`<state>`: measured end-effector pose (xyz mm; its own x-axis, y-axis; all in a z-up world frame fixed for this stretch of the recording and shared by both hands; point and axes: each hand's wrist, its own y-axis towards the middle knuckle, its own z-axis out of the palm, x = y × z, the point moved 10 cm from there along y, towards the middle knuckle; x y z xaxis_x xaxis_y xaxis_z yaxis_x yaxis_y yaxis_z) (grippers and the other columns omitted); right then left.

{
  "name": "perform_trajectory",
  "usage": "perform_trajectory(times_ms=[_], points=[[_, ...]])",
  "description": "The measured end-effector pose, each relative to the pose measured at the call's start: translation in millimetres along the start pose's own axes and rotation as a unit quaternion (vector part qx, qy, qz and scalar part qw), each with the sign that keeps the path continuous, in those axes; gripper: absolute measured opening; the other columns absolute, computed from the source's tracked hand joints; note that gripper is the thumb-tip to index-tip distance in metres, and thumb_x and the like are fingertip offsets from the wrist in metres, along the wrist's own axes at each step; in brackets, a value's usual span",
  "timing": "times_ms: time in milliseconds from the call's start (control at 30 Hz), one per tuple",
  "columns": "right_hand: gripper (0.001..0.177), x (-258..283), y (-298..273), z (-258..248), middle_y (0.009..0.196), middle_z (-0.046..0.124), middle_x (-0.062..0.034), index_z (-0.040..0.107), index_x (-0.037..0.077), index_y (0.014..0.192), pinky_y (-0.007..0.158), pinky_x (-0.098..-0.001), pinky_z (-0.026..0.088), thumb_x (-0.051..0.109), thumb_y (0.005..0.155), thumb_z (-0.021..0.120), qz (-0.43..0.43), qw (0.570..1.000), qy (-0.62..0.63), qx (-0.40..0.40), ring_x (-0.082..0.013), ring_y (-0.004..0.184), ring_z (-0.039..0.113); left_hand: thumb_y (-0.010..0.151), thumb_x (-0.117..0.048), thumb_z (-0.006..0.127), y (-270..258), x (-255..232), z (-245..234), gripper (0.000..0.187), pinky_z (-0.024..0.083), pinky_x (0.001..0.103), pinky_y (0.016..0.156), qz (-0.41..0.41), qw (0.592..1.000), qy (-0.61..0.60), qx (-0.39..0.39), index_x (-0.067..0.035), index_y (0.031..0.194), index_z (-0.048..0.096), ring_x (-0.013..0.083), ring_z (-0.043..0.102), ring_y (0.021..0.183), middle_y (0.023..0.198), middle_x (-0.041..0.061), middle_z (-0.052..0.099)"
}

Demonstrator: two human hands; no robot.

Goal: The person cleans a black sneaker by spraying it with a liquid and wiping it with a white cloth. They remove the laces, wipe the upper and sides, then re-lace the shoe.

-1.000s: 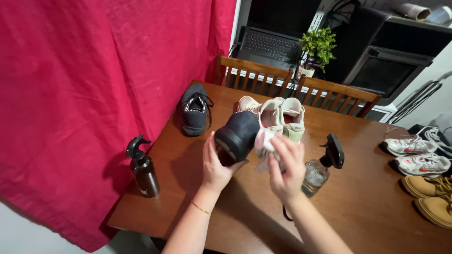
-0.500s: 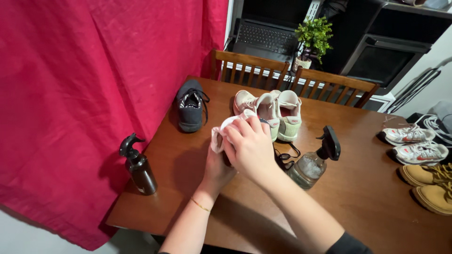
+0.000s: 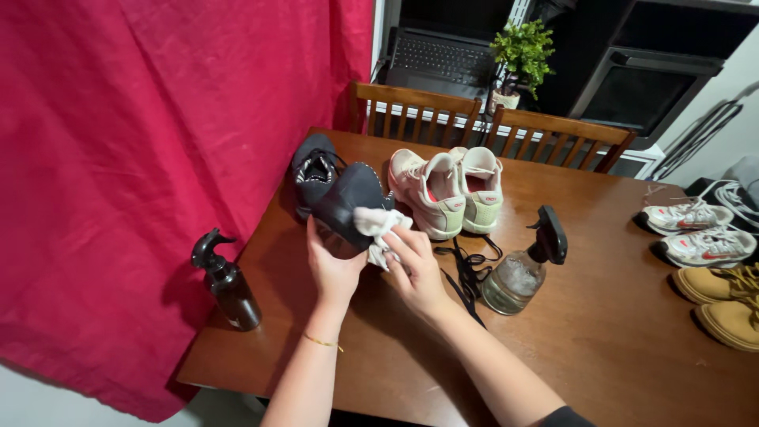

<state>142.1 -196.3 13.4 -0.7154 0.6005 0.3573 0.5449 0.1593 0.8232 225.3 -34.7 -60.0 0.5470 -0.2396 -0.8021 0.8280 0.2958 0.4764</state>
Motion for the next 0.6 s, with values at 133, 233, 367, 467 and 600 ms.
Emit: perform_trajectory(times_ms=[133, 233, 367, 467, 600], points=[[0.037, -16.8, -13.3, 12.7, 0.136, 0.062, -0.0151, 0.066, 0.004, 0.129, 0.104, -0.0413, 0.045, 0.002, 0.092, 0.070, 0.032, 0.999, 0.019, 0.004, -0.0347, 0.118, 0.055, 0.067, 0.005, 0.091, 1.8, 5.0, -3.8, 0.112, 0.051, 0.040, 0.109, 0.051, 0.998, 0.025, 0.007, 0.001, 0.155, 0.023, 0.0269, 0.057, 0.132, 0.146, 0.018, 0.050], [0.040, -19.2, -12.3, 15.5, 0.138, 0.061, -0.0155, 0.065, 0.004, 0.130, 0.105, -0.0418, 0.044, 0.002, 0.090, 0.069, 0.032, 0.999, 0.031, 0.005, -0.0351, 0.120, 0.055, 0.068, 0.005, 0.090, 2.0, 15.2, -4.1, 0.112, 0.052, 0.041, 0.109, 0.022, 0.997, -0.067, 0.015, -0.001, 0.157, 0.022, 0.0268, 0.057, 0.133, 0.147, 0.017, 0.047], [0.043, -29.9, -19.3, 17.0, 0.138, 0.059, -0.0167, 0.066, 0.003, 0.129, 0.108, -0.0420, 0.043, 0.000, 0.086, 0.067, 0.063, 0.998, 0.010, -0.012, -0.0365, 0.124, 0.054, 0.065, 0.005, 0.089, 2.7, 15.5, 2.3, 0.114, 0.054, 0.042, 0.107, -0.011, 0.998, -0.053, 0.017, -0.003, 0.156, 0.020, 0.0271, 0.057, 0.132, 0.146, 0.017, 0.046], [0.042, -40.8, -29.0, 15.8, 0.139, 0.058, -0.0174, 0.066, 0.002, 0.128, 0.109, -0.0418, 0.043, 0.000, 0.086, 0.066, 0.091, 0.995, 0.022, -0.025, -0.0362, 0.127, 0.054, 0.058, 0.003, 0.095, 2.0, -4.3, 3.9, 0.117, 0.052, 0.042, 0.105, 0.041, 0.994, 0.097, 0.010, -0.003, 0.151, 0.025, 0.0295, 0.056, 0.130, 0.143, 0.018, 0.046], [0.032, -60.6, -41.2, 17.2, 0.139, 0.057, -0.0171, 0.070, 0.003, 0.121, 0.107, -0.0410, 0.044, 0.002, 0.089, 0.065, 0.132, 0.991, 0.032, -0.015, -0.0347, 0.125, 0.055, 0.057, -0.006, 0.091, 1.3, 2.8, 8.0, 0.119, 0.057, 0.040, 0.103, -0.028, 0.999, -0.010, 0.030, -0.003, 0.154, 0.023, 0.0264, 0.058, 0.130, 0.144, 0.016, 0.047]])
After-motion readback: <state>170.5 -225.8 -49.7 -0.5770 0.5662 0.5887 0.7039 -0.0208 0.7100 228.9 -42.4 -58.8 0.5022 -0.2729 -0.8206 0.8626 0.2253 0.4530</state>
